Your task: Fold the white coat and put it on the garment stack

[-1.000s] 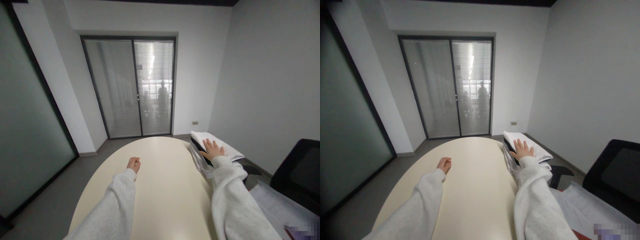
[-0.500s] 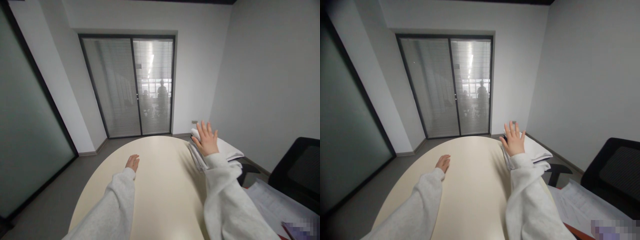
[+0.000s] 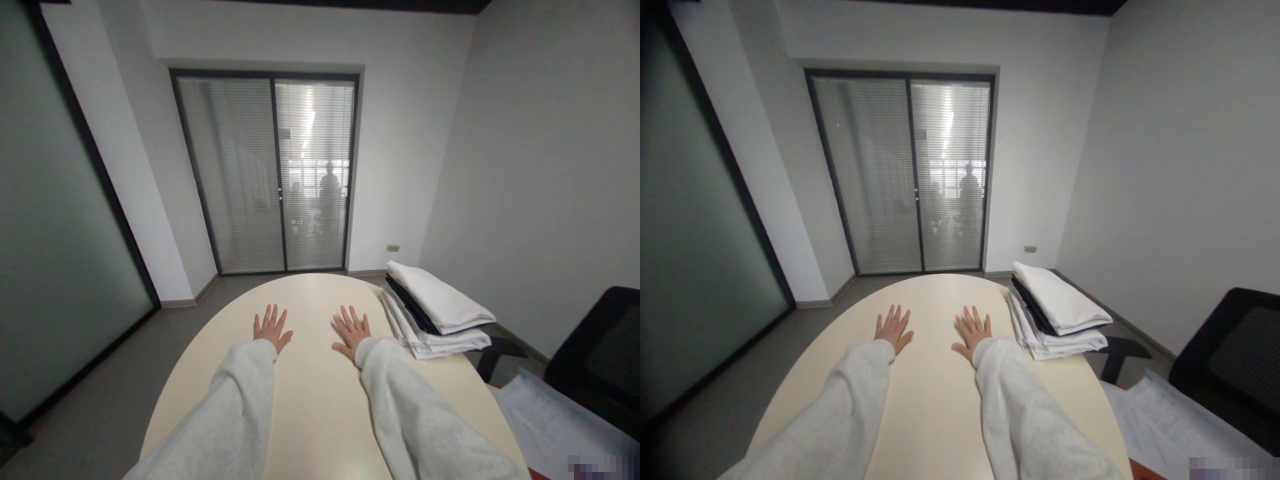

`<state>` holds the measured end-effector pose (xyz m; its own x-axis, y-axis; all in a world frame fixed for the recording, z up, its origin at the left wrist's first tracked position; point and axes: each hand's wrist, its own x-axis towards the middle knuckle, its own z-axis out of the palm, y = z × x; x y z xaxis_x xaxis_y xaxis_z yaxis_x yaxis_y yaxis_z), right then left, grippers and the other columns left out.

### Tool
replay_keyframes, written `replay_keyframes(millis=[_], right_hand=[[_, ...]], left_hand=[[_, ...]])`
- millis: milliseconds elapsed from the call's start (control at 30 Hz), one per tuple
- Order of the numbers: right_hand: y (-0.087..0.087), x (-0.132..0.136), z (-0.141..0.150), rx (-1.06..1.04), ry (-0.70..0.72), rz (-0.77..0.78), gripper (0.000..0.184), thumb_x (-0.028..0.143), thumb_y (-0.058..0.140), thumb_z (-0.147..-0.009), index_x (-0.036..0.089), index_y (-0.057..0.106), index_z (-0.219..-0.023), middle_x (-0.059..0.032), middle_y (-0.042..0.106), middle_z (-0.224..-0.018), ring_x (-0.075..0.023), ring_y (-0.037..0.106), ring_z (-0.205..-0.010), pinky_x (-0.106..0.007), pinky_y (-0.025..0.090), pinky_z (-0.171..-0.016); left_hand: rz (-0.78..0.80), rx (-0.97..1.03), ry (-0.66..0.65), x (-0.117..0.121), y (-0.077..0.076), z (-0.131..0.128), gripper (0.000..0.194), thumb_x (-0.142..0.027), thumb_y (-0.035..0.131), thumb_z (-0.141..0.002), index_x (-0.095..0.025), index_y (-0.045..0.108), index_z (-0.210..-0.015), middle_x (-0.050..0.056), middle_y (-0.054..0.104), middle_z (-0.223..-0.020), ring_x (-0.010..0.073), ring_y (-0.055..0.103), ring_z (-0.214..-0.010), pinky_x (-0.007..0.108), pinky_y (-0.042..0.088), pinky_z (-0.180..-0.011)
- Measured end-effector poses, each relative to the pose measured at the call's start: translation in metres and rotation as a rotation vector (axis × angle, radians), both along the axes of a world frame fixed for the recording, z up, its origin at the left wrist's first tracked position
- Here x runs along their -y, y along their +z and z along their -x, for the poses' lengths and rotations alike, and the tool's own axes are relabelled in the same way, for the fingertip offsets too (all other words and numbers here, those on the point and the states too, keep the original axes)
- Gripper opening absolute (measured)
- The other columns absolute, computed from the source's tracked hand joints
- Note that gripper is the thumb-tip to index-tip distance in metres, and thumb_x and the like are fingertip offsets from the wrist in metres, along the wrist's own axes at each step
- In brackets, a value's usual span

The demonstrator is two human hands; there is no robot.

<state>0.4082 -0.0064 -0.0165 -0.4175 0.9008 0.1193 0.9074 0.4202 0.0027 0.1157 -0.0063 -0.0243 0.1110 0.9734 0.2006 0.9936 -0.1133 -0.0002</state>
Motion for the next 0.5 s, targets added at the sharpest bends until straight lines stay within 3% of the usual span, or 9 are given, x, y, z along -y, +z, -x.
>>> replay_keyframes(millis=[100, 200, 300, 367, 500], right_hand=[[0.005, -0.0005, -0.0021, -0.005, 0.059, 0.187, 0.07, 0.069, 0.014, -0.078, 0.034, 0.013, -0.138, 0.0026, 0.002, -0.146, -0.0282, -0.007, -0.132, -0.06, -0.012, -0.096], [0.0081, -0.0011, -0.0015, -0.042, 0.056, 0.252, 0.074, 0.071, 0.016, -0.077, 0.033, 0.007, -0.139, 0.0038, 0.004, -0.146, -0.0277, -0.004, -0.132, -0.058, -0.008, -0.099], [0.0088, -0.0018, -0.0014, -0.089, 0.044, 0.257, 0.083, 0.07, 0.023, -0.076, 0.027, -0.009, -0.138, 0.0013, 0.009, -0.146, -0.0257, -0.003, -0.132, -0.055, -0.007, -0.101], [0.009, -0.0022, -0.0019, -0.106, 0.044, 0.257, 0.086, 0.07, 0.026, -0.075, 0.025, -0.014, -0.137, 0.0004, 0.011, -0.145, -0.0251, -0.003, -0.133, -0.055, -0.007, -0.101], [0.0103, -0.0019, -0.0025, -0.059, 0.058, 0.261, 0.073, 0.072, 0.019, -0.076, 0.035, 0.009, -0.138, 0.0037, 0.006, -0.146, -0.0284, -0.002, -0.132, -0.059, -0.006, -0.099]], left_hand=[[0.163, 0.012, -0.049, -0.0014, -0.0015, 0.002, 0.063, -0.061, 0.014, -0.083, -0.029, 0.023, -0.137, 0.001, 0.008, -0.146, 0.0234, 0.0, -0.133, 0.055, -0.002, -0.102], [0.191, 0.046, -0.062, -0.0009, -0.001, 0.0038, 0.066, -0.06, 0.012, -0.084, -0.026, 0.005, -0.14, 0.002, 0.015, -0.144, 0.0212, 0.008, -0.133, 0.054, -0.001, -0.103], [0.163, 0.066, -0.053, 0.0008, 0.0017, 0.004, 0.069, -0.058, 0.014, -0.084, -0.023, -0.009, -0.139, 0.004, 0.018, -0.144, 0.0207, 0.01, -0.133, 0.054, 0.0, -0.103], [0.178, 0.055, -0.054, 0.0012, 0.0031, 0.0036, 0.066, -0.058, 0.015, -0.084, -0.027, -0.001, -0.14, 0.003, 0.018, -0.144, 0.0217, 0.009, -0.133, 0.056, -0.001, -0.102], [0.203, 0.057, -0.065, 0.0001, 0.0027, 0.0034, 0.056, -0.058, 0.015, -0.085, -0.036, 0.028, -0.134, -0.001, 0.016, -0.145, 0.0229, 0.008, -0.133, 0.056, 0.001, -0.101]])
